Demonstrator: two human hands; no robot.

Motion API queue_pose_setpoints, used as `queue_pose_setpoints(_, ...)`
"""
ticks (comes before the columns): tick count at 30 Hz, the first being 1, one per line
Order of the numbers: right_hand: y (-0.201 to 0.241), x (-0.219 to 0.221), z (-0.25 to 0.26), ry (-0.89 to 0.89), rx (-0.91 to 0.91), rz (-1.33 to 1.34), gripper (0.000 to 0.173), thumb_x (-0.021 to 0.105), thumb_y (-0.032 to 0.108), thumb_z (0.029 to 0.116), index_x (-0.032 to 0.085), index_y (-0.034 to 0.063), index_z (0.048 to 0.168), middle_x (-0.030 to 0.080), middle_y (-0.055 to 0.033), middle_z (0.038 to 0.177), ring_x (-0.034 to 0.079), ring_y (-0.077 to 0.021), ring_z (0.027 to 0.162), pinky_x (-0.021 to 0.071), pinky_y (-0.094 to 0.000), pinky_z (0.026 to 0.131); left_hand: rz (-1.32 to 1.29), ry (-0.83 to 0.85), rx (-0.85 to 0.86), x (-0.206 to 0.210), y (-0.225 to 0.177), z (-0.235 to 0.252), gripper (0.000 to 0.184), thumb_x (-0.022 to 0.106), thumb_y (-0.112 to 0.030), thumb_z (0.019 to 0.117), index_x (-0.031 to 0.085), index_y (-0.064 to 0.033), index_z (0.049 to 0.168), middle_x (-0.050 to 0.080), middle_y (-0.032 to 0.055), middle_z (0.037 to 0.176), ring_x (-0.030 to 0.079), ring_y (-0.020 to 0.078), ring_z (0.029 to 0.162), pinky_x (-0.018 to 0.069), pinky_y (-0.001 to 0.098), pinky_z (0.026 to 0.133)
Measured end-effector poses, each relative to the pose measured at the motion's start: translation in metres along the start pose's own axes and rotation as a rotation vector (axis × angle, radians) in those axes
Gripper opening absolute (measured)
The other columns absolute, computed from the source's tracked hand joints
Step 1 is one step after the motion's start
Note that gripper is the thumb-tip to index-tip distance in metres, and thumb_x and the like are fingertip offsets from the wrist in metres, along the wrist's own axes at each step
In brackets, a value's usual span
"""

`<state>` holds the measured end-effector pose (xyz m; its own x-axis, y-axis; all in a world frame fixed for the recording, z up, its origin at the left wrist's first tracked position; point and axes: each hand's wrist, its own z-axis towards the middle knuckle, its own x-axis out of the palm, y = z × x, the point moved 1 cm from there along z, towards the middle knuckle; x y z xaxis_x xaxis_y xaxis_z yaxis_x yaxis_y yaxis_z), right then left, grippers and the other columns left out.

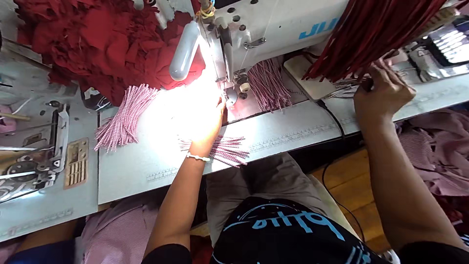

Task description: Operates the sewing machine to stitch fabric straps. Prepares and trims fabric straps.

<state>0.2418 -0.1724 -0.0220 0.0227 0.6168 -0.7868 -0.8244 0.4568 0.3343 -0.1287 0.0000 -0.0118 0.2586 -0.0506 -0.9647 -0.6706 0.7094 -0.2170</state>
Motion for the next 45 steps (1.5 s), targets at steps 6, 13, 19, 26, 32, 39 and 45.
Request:
queue_pose_setpoints(6,0.0,0.0,0.0,-0.077,-0.046,0.014,0.042,0.047,0.002,0.1002,0.06,0.0023,0.14,0.056,-0.0206,0.149,0.05,-0.041,0.142,0.0376,-0.0553,0.118,0.008,0.0,-0.01,-0.003,-0.002,0.009,0.034,0.049,-0.003,0.1035,0.067,-0.0067,0.133,0.061,0.0086,0.143,0.065,0.034,0.118,0.0532,0.0537,0.093)
queue_pose_setpoints(13,0.002,-0.001,0.001,-0.074,-0.057,0.038,0.047,0.049,0.0,0.099,0.055,0.003,0.146,0.052,-0.0202,0.153,0.043,-0.039,0.147,0.0337,-0.0527,0.121,-0.151,0.018,0.005,-0.023,-0.001,0.001,0.033,0.052,-0.007,0.104,0.067,-0.0097,0.133,0.062,0.0102,0.141,0.065,0.0308,0.12,0.0509,0.0513,0.099)
queue_pose_setpoints(19,-0.001,0.001,0.002,-0.068,-0.051,0.045,0.045,0.051,0.005,0.1002,0.055,0.0027,0.145,0.051,-0.0208,0.153,0.042,-0.039,0.148,0.0336,-0.053,0.122,-0.562,0.059,0.126,-0.029,-0.006,-0.047,0.017,0.072,-0.009,0.093,0.078,-0.0081,0.108,0.073,0.0039,0.117,0.07,0.0092,0.105,0.0583,0.0283,0.092)
queue_pose_setpoints(26,0.005,-0.003,-0.002,-0.054,-0.044,0.041,0.047,0.05,0.007,0.1004,0.053,0.0013,0.147,0.048,-0.0231,0.155,0.039,-0.0428,0.148,0.033,-0.0566,0.12,-0.287,-0.079,-0.057,-0.007,0.005,-0.022,0.028,0.054,-0.008,0.1051,0.071,-0.0077,0.127,0.072,0.0192,0.118,0.071,0.0371,0.106,0.0542,0.0541,0.092)
queue_pose_setpoints(32,-0.002,-0.001,0.0,-0.046,-0.065,0.024,0.048,0.051,0.009,0.1002,0.051,0.0007,0.148,0.047,-0.0228,0.156,0.039,-0.0425,0.149,0.0327,-0.0572,0.12,-0.17,-0.061,-0.005,-0.007,0.002,-0.01,0.035,0.051,0.001,0.1021,0.065,-0.0066,0.133,0.065,0.0157,0.132,0.067,0.0341,0.111,0.0543,0.0499,0.091)
queue_pose_setpoints(39,0.001,-0.002,-0.001,-0.056,-0.062,0.034,0.048,0.05,0.009,0.1005,0.051,0.0002,0.147,0.047,-0.0236,0.156,0.038,-0.0427,0.149,0.0322,-0.0558,0.121,-0.142,-0.005,0.023,-0.007,0.003,-0.008,0.046,0.053,0.005,0.0994,0.058,-0.0067,0.143,0.057,0.0136,0.147,0.064,0.0341,0.122,0.0522,0.0508,0.098)
queue_pose_setpoints(45,0.004,-0.003,-0.001,-0.054,-0.063,0.032,0.048,0.05,0.008,0.1003,0.051,0.0014,0.148,0.047,-0.0233,0.156,0.037,-0.0424,0.149,0.0317,-0.0556,0.121,-0.182,-0.001,0.073,-0.012,0.007,-0.007,0.038,0.052,0.005,0.0997,0.066,-0.0061,0.132,0.063,0.0115,0.14,0.065,0.0297,0.122,0.051,0.0466,0.102)
